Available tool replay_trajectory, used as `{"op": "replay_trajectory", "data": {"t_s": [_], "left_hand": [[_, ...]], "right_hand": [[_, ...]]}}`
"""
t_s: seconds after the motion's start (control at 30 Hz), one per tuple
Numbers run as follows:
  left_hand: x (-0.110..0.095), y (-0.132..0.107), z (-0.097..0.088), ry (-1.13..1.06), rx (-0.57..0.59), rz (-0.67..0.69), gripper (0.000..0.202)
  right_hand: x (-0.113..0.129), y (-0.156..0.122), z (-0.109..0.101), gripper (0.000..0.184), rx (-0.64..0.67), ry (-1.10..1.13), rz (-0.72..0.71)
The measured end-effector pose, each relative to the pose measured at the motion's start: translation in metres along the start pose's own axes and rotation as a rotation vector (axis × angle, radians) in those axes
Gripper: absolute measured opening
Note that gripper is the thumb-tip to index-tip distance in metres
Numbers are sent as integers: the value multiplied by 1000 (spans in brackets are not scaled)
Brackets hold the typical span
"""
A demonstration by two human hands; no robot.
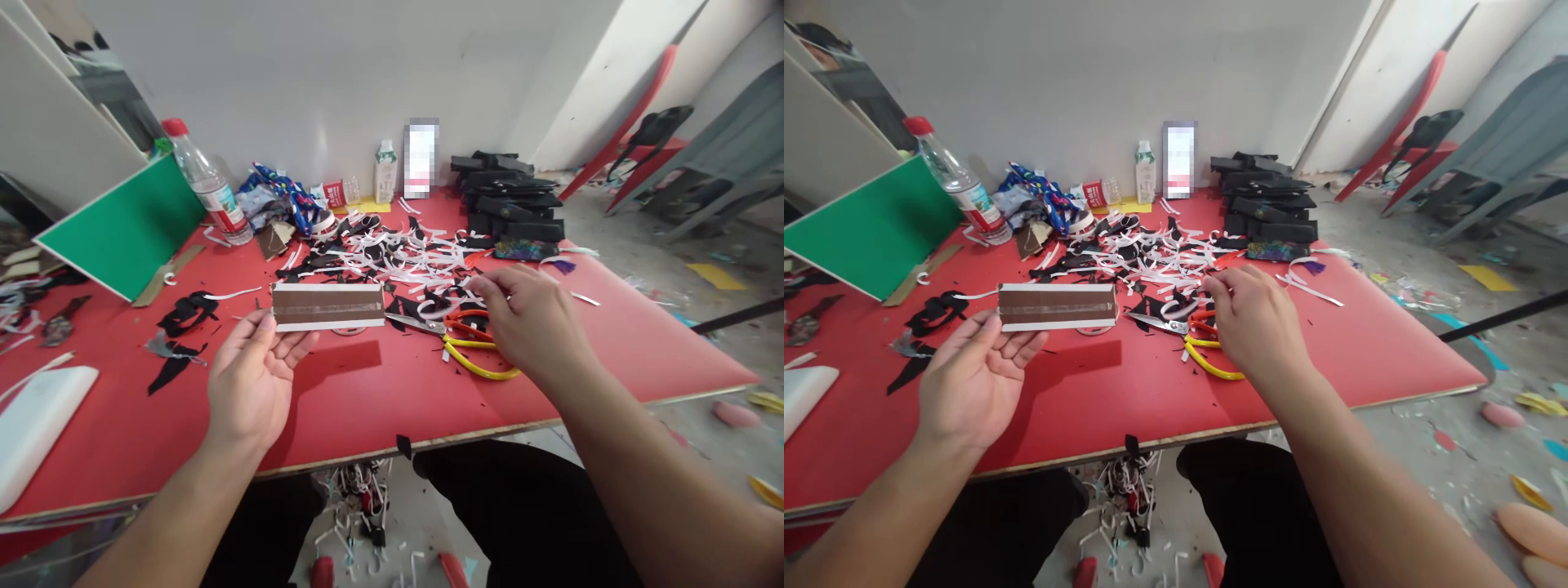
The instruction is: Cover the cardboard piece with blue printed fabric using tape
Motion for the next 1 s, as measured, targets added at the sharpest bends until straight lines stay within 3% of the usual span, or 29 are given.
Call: {"op": "replay_trajectory", "data": {"t_s": [0.07,0.13,0.23,0.3,0.57,0.73,1.0], "left_hand": [[2,-3,4,-5,32,-17,1],[4,-6,9,-8,63,-30,1],[7,-9,15,-8,91,-44,3],[8,-10,17,-10,102,-44,5],[10,-9,18,-36,91,-49,8],[8,-12,20,-20,97,-31,10],[8,-13,18,-4,93,-24,14]], "right_hand": [[13,-6,6,29,32,41,-42],[25,-13,17,29,96,250,-55],[45,-22,46,32,362,624,-97],[53,-25,57,32,444,713,-114],[55,-24,56,29,485,644,-190],[52,-26,58,28,461,553,-137],[57,-28,57,31,476,524,-182]]}}
Point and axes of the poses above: each hand's wrist, its own y-axis towards the middle knuckle, its own z-axis out of the palm, x = y × z, the point moved 7 cm from there along y, towards the middle knuckle, and after that the axes turned 15 degrees about x, right-handed, at the moved point
